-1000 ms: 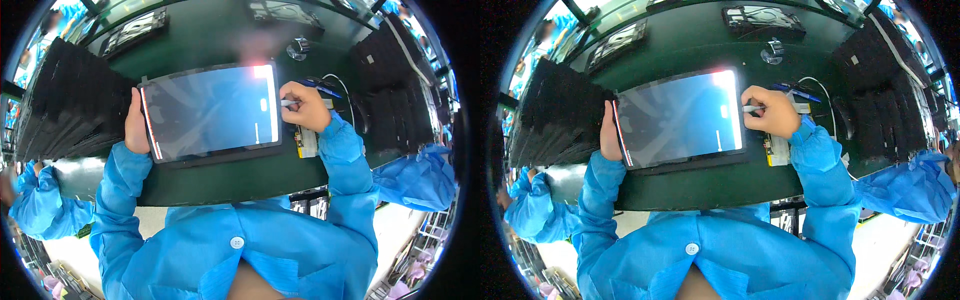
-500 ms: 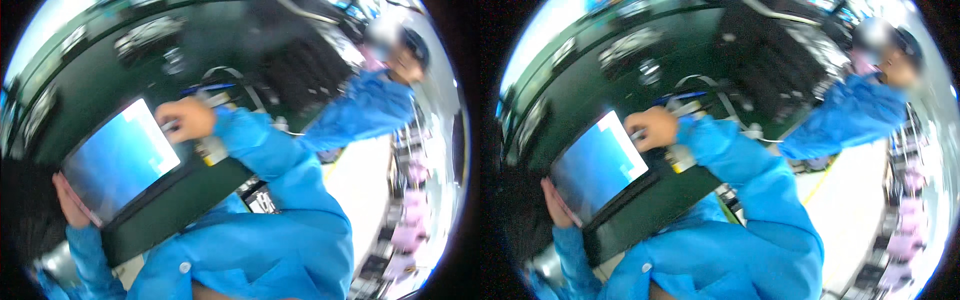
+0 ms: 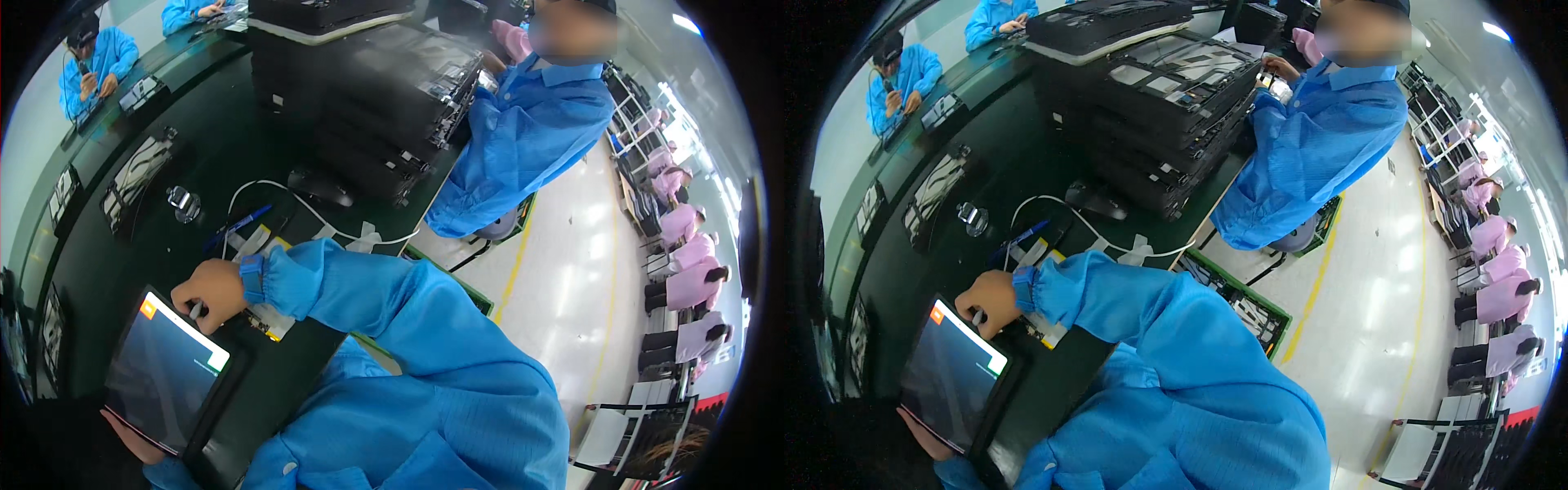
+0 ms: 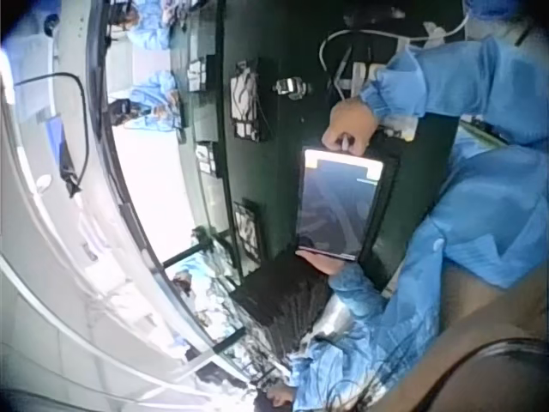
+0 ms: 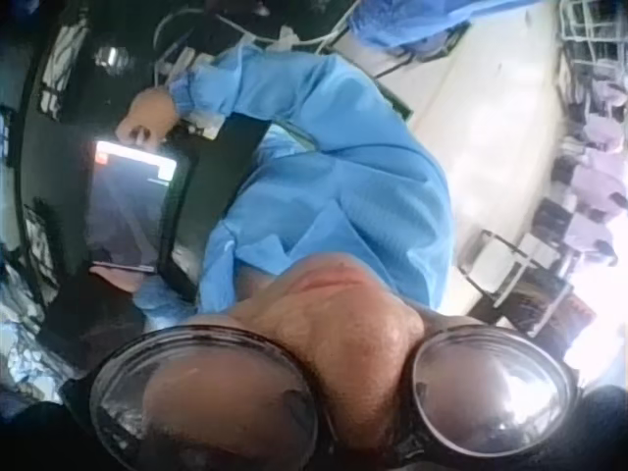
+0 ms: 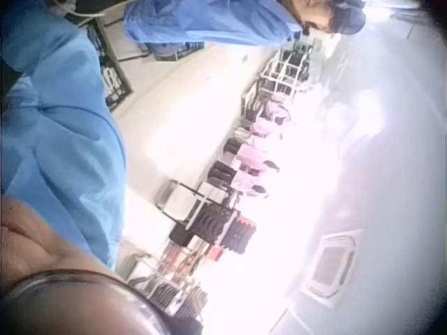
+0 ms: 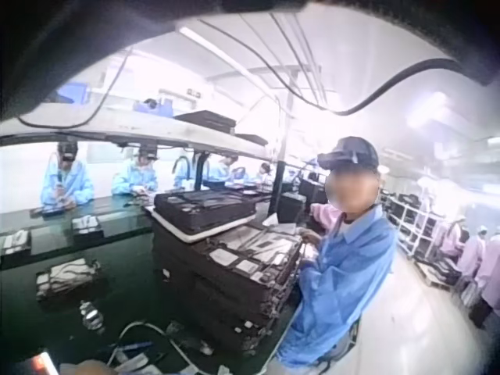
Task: Perform software and hardware testing on tablet screens and assemble internal components.
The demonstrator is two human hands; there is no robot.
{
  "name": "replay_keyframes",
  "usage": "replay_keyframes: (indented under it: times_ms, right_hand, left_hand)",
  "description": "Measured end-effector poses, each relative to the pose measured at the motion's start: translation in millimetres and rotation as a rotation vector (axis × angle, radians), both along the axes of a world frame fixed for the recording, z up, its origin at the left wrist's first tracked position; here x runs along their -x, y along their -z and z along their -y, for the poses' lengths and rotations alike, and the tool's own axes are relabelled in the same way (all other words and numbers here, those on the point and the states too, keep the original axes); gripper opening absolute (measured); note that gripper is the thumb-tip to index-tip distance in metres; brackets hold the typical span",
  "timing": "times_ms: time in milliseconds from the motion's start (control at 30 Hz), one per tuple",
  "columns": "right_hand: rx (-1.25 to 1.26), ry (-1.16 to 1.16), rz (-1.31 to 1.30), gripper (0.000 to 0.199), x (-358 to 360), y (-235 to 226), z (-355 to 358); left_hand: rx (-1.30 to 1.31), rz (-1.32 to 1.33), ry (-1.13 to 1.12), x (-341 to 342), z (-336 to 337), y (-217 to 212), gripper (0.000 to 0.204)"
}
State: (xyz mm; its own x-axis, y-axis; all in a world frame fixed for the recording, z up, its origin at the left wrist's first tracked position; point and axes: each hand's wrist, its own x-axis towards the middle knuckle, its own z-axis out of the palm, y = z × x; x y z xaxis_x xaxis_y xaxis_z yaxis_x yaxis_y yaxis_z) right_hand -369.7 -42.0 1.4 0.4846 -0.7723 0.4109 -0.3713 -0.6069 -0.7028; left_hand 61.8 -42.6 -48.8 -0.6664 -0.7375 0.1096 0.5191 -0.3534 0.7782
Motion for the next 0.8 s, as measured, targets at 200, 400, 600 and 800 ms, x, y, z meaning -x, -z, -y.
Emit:
replay_keyframes:
  times_ms: [200, 400, 600, 800]
  right_hand:
    - [-0.026, -0.025, -0.013, 0.022, 1.3, 0.1, 1.8]
    - [-0.024, -0.024, -0.013, 0.022, -1.1, 3.8, 2.6]
    - [0.071, -0.007, 0.097, 0.026, 5.3, 5.7, 5.6]
    - [0.071, 0.126, 0.121, 0.031, 9.6, -1.4, 5.3]
  left_hand:
    - [-0.099, 0.861, -0.782, 23.6, -4.6, -14.2, 0.064]
    - [-0.083, 0.866, -0.885, 39.5, -14.6, -26.7, 0.065]
    - [0.168, 0.932, -0.841, 27.0, -13.2, -14.4, 0.064]
    - [0.349, 0.955, -0.728, 0.7, -6.4, 5.4, 0.072]
